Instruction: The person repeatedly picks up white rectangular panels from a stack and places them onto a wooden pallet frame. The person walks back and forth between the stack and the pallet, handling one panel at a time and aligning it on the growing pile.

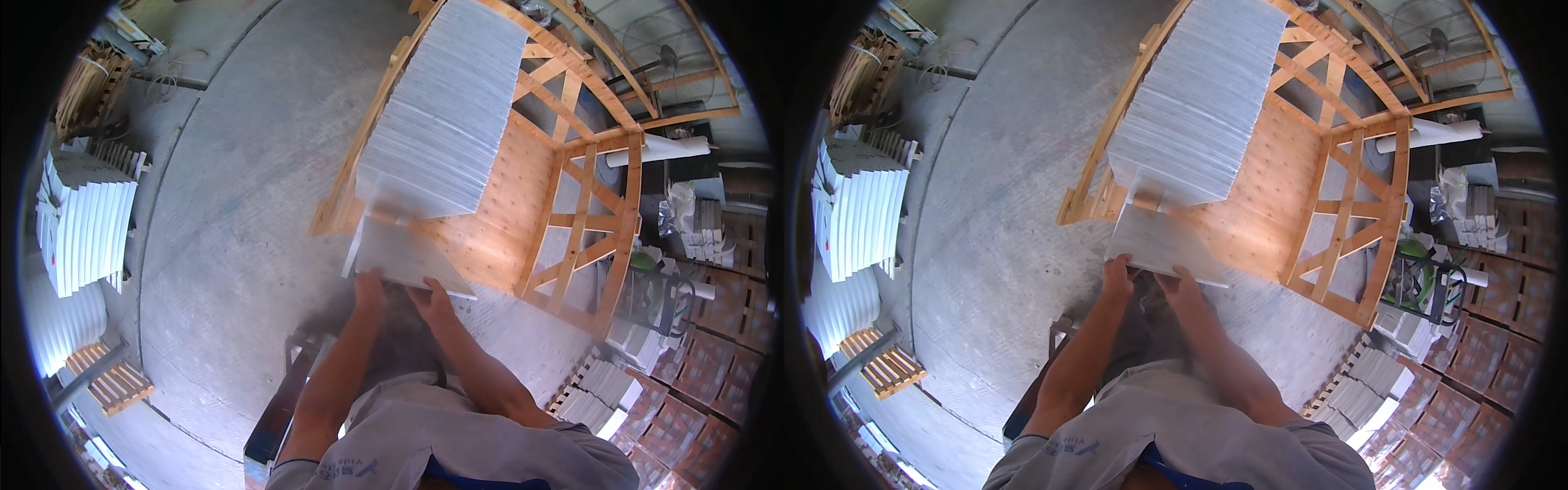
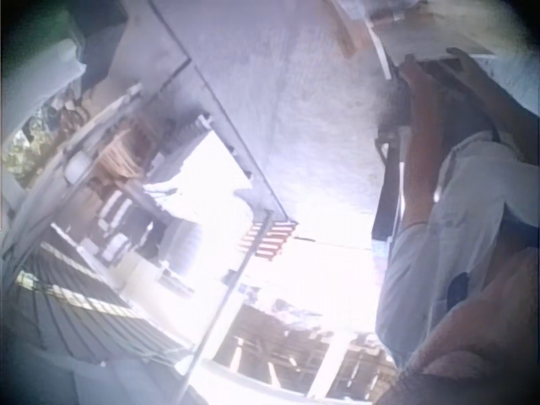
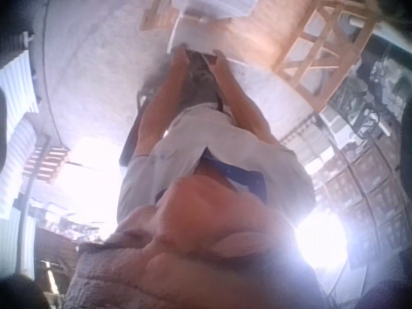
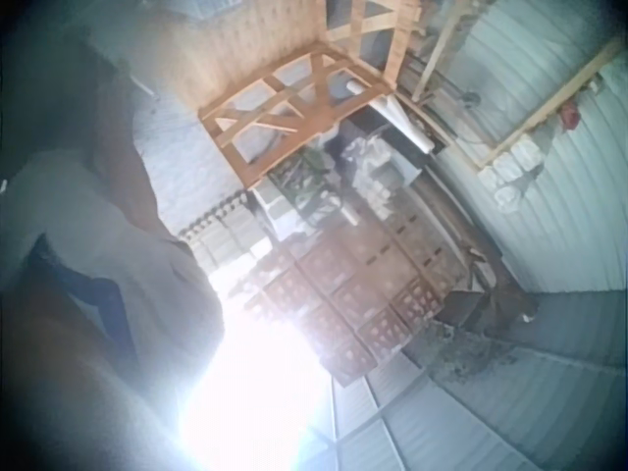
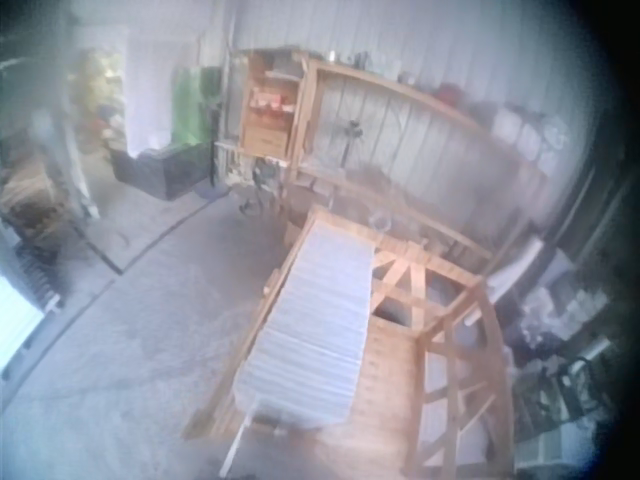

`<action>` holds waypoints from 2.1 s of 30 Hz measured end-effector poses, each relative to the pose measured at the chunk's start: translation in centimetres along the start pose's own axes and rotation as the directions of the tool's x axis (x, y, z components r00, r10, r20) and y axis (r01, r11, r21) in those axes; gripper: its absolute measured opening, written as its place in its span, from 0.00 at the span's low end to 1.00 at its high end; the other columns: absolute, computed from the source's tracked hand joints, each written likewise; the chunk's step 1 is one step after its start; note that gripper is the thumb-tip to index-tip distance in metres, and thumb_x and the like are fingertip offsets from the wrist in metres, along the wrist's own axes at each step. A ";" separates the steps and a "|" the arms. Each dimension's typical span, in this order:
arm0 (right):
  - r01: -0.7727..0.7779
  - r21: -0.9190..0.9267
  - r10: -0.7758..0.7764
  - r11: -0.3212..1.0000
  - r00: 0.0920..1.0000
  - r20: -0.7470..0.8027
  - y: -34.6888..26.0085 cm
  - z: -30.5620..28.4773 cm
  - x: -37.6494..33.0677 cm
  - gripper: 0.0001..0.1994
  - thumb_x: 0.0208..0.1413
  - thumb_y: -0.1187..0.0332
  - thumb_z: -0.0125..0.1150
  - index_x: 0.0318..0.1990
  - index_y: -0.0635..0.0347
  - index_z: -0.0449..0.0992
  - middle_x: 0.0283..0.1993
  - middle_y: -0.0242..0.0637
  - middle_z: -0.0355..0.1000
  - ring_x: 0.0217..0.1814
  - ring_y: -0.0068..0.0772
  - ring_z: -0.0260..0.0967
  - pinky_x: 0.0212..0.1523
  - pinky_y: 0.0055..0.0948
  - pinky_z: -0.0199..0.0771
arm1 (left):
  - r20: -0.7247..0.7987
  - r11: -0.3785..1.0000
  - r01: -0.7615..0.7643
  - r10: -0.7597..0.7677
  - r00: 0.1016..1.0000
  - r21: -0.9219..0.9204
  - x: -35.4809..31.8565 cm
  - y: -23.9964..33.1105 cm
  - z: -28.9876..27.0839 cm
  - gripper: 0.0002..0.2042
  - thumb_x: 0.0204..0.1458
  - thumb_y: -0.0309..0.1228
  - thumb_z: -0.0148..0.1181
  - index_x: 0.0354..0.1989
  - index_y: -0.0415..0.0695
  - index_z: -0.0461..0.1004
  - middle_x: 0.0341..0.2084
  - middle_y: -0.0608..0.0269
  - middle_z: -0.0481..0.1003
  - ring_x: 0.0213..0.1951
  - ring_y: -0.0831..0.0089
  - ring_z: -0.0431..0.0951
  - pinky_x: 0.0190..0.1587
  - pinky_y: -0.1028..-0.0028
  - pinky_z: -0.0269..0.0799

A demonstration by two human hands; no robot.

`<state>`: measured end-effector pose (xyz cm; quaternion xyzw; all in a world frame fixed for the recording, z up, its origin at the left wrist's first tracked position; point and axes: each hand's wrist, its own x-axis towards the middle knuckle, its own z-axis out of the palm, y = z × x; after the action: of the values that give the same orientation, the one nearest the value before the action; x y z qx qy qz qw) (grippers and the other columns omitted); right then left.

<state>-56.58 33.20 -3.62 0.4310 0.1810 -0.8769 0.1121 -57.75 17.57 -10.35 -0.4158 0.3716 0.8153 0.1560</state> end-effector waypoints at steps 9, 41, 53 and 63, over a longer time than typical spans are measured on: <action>-0.008 0.032 0.012 0.999 0.995 -0.099 1.7 4.3 4.4 0.17 0.52 0.78 0.48 0.51 0.66 0.60 0.51 0.48 0.64 0.55 0.47 0.63 0.55 0.46 0.68 | 0.194 0.748 -0.537 0.503 0.842 0.391 6.5 2.3 -1.4 0.12 0.44 0.29 0.55 0.36 0.35 0.69 0.28 0.49 0.71 0.32 0.55 0.73 0.33 0.60 0.70; -0.039 -0.010 0.040 0.999 0.986 0.163 -0.6 8.1 9.9 0.12 0.51 0.72 0.51 0.43 0.65 0.68 0.45 0.47 0.69 0.48 0.47 0.69 0.51 0.42 0.71 | 0.079 0.993 -0.116 0.116 0.990 0.000 2.5 9.1 3.4 0.20 0.53 0.36 0.49 0.53 0.41 0.59 0.46 0.57 0.66 0.43 0.64 0.73 0.37 0.67 0.73; -0.013 -0.250 0.051 0.968 0.988 0.148 -5.6 12.0 13.4 0.13 0.46 0.81 0.46 0.42 0.74 0.63 0.50 0.53 0.63 0.54 0.50 0.63 0.56 0.45 0.66 | -0.276 0.978 0.171 -0.133 0.952 0.118 -4.8 1.0 -12.3 0.14 0.51 0.36 0.49 0.43 0.41 0.67 0.34 0.56 0.72 0.29 0.62 0.76 0.27 0.66 0.74; 0.050 -0.937 0.341 0.346 0.923 0.175 -7.6 5.8 9.6 0.10 0.49 0.70 0.55 0.37 0.66 0.70 0.39 0.43 0.72 0.41 0.36 0.71 0.43 0.34 0.73 | -0.478 0.997 0.029 0.012 0.878 0.077 -13.3 -10.9 -18.3 0.13 0.50 0.35 0.49 0.41 0.42 0.68 0.31 0.61 0.71 0.26 0.67 0.75 0.24 0.69 0.71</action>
<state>-69.22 37.32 -6.36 0.1469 0.5816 -0.6655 0.4442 -33.28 12.15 -11.92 -0.5989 0.4298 0.6710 0.0802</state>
